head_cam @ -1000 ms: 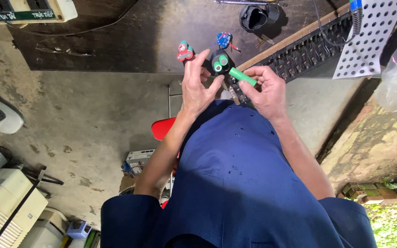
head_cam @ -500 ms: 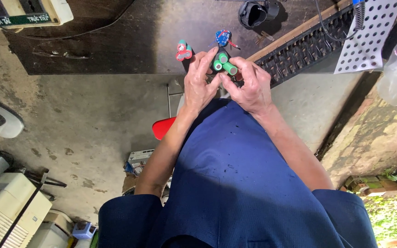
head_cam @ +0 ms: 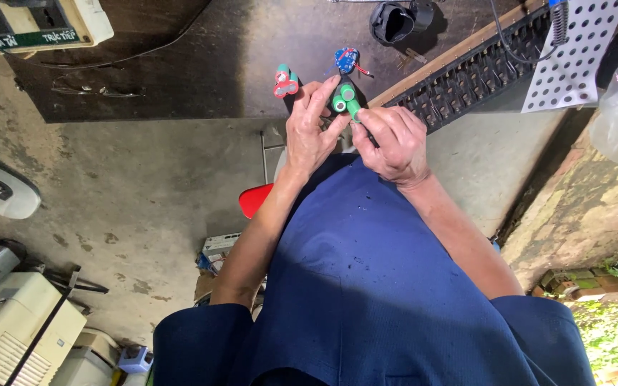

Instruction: The person handles a battery pack, picks up a fan assembly, and works with small electronic components and adhesive stickers at a workbench.

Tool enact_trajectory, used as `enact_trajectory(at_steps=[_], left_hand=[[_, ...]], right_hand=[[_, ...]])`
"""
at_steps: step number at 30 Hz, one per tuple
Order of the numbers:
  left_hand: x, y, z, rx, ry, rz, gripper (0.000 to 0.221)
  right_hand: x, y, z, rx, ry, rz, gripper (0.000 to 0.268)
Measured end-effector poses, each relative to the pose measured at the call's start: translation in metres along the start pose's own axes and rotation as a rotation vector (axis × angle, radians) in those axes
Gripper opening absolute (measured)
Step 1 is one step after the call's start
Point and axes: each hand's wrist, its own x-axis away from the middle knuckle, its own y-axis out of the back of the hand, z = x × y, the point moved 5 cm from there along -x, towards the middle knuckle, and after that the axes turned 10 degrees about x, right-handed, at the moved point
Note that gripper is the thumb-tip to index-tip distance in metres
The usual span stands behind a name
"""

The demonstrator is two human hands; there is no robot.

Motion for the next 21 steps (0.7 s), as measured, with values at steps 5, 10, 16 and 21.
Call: enact_trajectory(at_steps=[5,10,16,21], left_hand=[[-0.001,0.001,-0.003,0.005,-0.006,-0.007,0.061],[-0.001,0.0,-0.002,0.004,-0.01,0.005,0.061],[0.0,0.002,-0.001,-0.003,-0.017,0.007,0.061],[0.0,0.0,0.002,0.001,-0.032,-0.002,0.06]], right_hand=[[-0.007,0.007,0.009,0.039,0.203,-0.037,0.024],[-0.012,0.004,0.014,-0.078,0.13,-0.087,0.014],[-0.002,0.0,0.015,-0.071,0.163,-0.049,0.011],[0.002,-0.009,0.011,-0.005,0.114,-0.058,0.009]])
